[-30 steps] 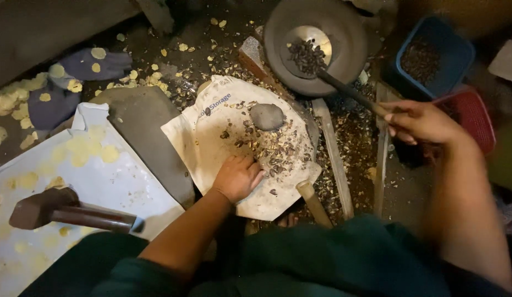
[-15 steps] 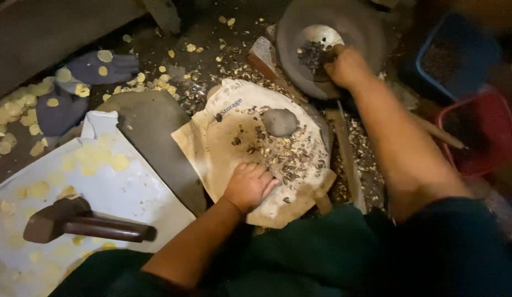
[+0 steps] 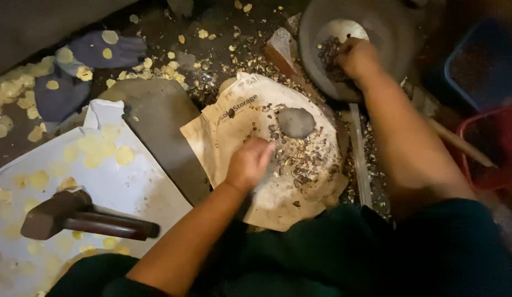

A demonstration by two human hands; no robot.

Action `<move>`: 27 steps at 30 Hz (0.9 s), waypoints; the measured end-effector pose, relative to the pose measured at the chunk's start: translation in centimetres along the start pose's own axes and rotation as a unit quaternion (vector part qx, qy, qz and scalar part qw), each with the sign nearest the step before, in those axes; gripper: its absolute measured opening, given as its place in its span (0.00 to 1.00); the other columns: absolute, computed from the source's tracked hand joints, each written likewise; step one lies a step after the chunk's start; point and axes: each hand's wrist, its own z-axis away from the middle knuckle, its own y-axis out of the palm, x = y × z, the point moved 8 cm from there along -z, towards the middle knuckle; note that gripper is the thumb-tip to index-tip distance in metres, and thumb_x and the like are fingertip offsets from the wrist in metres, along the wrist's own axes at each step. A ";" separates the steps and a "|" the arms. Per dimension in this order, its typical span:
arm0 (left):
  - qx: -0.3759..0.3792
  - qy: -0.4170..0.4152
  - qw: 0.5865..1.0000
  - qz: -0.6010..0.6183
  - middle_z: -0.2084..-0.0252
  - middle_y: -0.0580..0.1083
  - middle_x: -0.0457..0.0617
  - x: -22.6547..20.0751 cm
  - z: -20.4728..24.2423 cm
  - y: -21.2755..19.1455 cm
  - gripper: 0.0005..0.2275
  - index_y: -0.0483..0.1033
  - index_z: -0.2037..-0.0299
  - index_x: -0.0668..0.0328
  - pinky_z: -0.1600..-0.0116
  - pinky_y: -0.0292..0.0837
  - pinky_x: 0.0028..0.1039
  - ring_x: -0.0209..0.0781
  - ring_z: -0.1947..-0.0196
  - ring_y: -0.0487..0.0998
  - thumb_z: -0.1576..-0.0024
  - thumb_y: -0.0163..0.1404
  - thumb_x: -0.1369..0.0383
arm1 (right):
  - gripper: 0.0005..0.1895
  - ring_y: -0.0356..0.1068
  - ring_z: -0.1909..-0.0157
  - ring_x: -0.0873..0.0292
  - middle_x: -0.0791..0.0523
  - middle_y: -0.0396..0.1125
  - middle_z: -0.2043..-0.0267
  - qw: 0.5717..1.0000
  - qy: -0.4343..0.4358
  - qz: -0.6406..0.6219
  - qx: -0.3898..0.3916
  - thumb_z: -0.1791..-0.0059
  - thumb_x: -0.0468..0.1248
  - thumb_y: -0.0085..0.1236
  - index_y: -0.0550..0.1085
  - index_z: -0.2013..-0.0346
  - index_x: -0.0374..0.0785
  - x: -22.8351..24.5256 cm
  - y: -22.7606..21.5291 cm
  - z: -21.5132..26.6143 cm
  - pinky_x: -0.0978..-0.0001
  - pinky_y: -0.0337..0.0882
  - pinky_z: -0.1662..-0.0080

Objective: Flattening nuts into discs using a wooden mallet on a stone surface and arranging them on a sheet

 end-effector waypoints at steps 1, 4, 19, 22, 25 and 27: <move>-0.001 0.003 1.000 0.000 0.61 0.77 0.58 -0.2 -0.9 0.0 0.21 0.77 0.61 0.65 0.57 0.79 0.42 0.51 0.62 0.79 0.32 0.34 0.58 | 0.08 0.75 0.61 0.44 0.51 0.76 0.61 1.000 0.000 0.000 -0.003 0.53 0.42 0.65 0.80 0.59 0.54 -0.2 -0.5 0.2 0.52 0.71 0.64; -0.127 -0.075 0.967 0.206 0.68 0.77 0.47 -0.3 -2.9 -2.6 0.21 0.78 0.69 0.57 0.53 0.68 0.32 0.40 0.63 0.76 0.32 0.37 0.54 | 0.06 0.76 0.71 0.64 0.55 0.72 0.62 0.922 0.125 -0.360 0.064 0.43 0.41 0.56 0.67 0.56 0.49 -1.1 -1.2 2.4 0.73 0.79 0.73; -0.136 -0.402 0.859 0.288 0.73 0.79 0.46 10.7 2.6 1.1 0.14 0.85 0.61 0.46 0.74 0.78 0.24 0.38 0.74 0.83 0.41 0.48 0.53 | 0.29 0.69 0.46 0.28 0.33 0.66 0.46 0.841 -0.538 -0.031 -0.054 0.49 0.40 0.55 0.68 0.36 0.28 22.8 1.1 33.6 0.39 0.77 0.54; -0.224 -0.195 0.947 0.123 0.62 0.80 0.58 7.3 2.4 -0.4 0.10 0.81 0.57 0.56 0.51 0.77 0.38 0.54 0.55 0.82 0.35 0.50 0.60 | 0.24 0.65 0.37 0.36 0.41 0.66 0.44 0.838 -0.544 -0.013 -0.030 0.47 0.46 0.51 0.73 0.43 0.34 18.6 4.2 33.8 0.43 0.66 0.38; -0.111 0.087 0.990 0.015 0.62 0.76 0.50 2.0 1.9 2.2 0.03 0.78 0.59 0.54 0.47 0.74 0.41 0.54 0.55 0.78 0.38 0.54 0.66 | 0.13 0.64 0.38 0.39 0.46 0.64 0.44 0.813 -0.580 -0.041 -0.043 0.46 0.41 0.47 0.70 0.54 0.35 12.6 5.8 32.7 0.46 0.66 0.39; -0.104 0.188 0.956 -0.201 0.55 0.75 0.47 0.1 2.7 3.5 0.05 0.78 0.55 0.44 0.44 0.67 0.45 0.53 0.45 0.73 0.38 0.51 0.62 | 0.06 0.67 0.41 0.40 0.46 0.65 0.47 0.860 -0.496 -0.003 -0.118 0.48 0.34 0.53 0.72 0.59 0.33 9.5 3.4 31.3 0.47 0.68 0.41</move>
